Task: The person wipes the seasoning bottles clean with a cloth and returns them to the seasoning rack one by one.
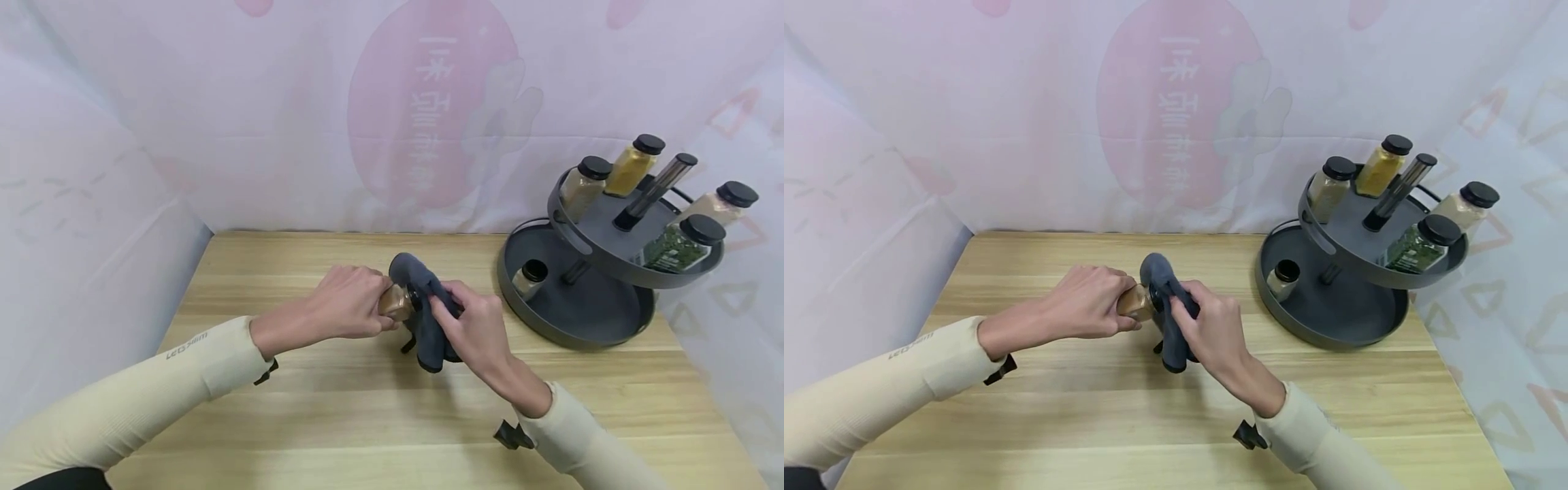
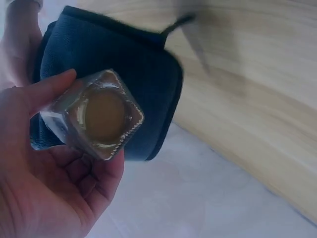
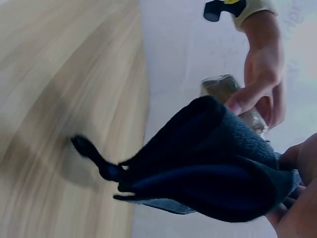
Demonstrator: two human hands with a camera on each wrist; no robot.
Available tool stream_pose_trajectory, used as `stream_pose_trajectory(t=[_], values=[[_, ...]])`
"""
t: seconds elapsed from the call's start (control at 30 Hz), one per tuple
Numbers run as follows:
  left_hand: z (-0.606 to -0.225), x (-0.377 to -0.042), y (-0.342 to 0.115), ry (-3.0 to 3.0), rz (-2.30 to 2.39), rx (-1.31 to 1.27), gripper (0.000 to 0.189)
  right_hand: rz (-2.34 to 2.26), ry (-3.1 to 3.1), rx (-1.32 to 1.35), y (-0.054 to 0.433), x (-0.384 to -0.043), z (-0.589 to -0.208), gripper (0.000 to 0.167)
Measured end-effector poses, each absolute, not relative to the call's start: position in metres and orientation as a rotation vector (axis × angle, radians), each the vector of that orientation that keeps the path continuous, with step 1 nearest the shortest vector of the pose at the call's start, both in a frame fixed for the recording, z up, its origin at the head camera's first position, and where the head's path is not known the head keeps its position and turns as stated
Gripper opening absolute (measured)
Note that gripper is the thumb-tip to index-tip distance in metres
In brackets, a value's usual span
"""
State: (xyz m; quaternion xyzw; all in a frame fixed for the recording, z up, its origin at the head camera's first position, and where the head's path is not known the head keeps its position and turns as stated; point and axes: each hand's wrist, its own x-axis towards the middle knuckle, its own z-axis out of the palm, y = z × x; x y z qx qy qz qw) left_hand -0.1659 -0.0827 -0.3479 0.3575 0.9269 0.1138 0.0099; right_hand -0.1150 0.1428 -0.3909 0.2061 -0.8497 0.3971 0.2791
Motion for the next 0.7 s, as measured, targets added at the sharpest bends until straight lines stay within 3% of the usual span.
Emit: stream_pose_trajectory(t=[0.7], values=[[-0.337,-0.164,-0.075,2.905,0.168,1.169,0.039,1.097,-2.128,0.542,0.142,-0.102,-0.395,0.014]])
